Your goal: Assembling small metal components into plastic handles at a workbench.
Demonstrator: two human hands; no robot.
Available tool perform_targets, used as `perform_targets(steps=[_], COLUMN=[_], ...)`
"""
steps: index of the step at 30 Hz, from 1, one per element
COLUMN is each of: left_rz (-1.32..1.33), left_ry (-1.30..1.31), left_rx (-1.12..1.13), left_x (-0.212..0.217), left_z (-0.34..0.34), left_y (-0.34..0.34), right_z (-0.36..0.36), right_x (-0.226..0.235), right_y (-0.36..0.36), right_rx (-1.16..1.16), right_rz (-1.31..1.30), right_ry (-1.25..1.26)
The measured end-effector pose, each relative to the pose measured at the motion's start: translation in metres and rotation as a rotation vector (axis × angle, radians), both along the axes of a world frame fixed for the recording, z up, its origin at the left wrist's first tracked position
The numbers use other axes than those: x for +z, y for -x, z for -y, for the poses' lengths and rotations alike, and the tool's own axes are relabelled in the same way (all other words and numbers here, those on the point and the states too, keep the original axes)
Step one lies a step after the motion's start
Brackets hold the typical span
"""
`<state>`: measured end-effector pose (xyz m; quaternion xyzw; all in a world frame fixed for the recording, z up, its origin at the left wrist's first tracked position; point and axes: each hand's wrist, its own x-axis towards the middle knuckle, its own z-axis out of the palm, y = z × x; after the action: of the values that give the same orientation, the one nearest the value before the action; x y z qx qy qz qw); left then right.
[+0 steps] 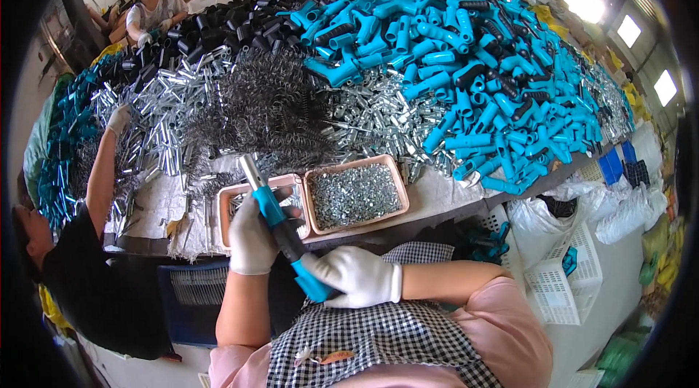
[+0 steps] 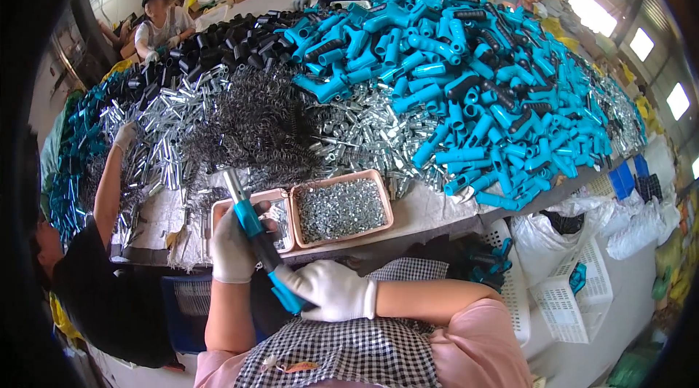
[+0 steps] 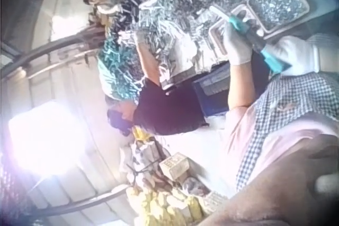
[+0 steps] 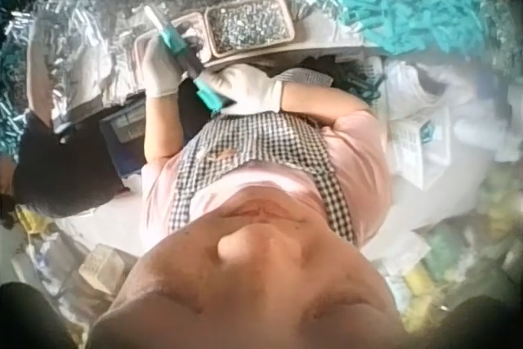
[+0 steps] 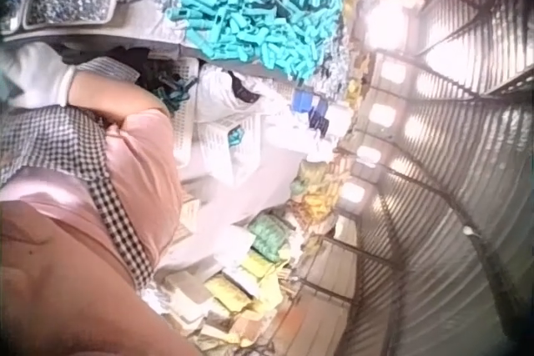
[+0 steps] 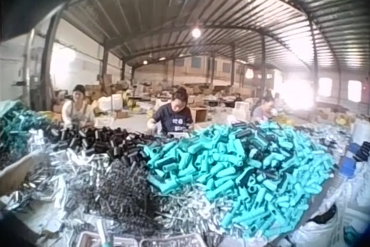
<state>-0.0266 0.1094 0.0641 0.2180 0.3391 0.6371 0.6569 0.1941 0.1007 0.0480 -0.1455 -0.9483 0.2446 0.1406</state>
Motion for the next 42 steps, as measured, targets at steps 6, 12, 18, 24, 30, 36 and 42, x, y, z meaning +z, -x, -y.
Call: perform_targets(steps=[6,12,18,24,30,36,42], left_rz=[-0.529,-0.592,-0.686,-0.65,-0.561,-1.561,-1.979], left_ry=[-0.103,-0.007,-0.048,0.001,0.061,-0.453,-0.548], left_rx=[-0.25,-0.5,-0.567,-0.811,-0.953,-0.493,-0.365], left_x=[0.003,-0.009,-0.013,-0.013,-0.013,-0.013,-0.021], left_z=[0.006,0.006,0.005,0.006,0.026,0.057,0.077], left_y=[0.009,0.001,-0.004,-0.004,-0.008,-0.022,-0.032], right_z=[-0.135,-0.272,-0.257,-0.131,-0.073,-0.042,-0.023], right_x=[0.007,-0.024,-0.005,0.041,0.054,0.036,0.014], right_y=[-0.037,-0.068,-0.077,-0.051,-0.037,-0.035,-0.042], right_rx=[-0.21,-0.613,-0.879,-0.079,0.154,-0.101,-0.538], right_rz=[-0.112,0.574,0.043,-0.372,-0.355,-0.171,0.336], right_ry=[-0.289,-0.441,0.027,0.357,0.183,0.139,1.261])
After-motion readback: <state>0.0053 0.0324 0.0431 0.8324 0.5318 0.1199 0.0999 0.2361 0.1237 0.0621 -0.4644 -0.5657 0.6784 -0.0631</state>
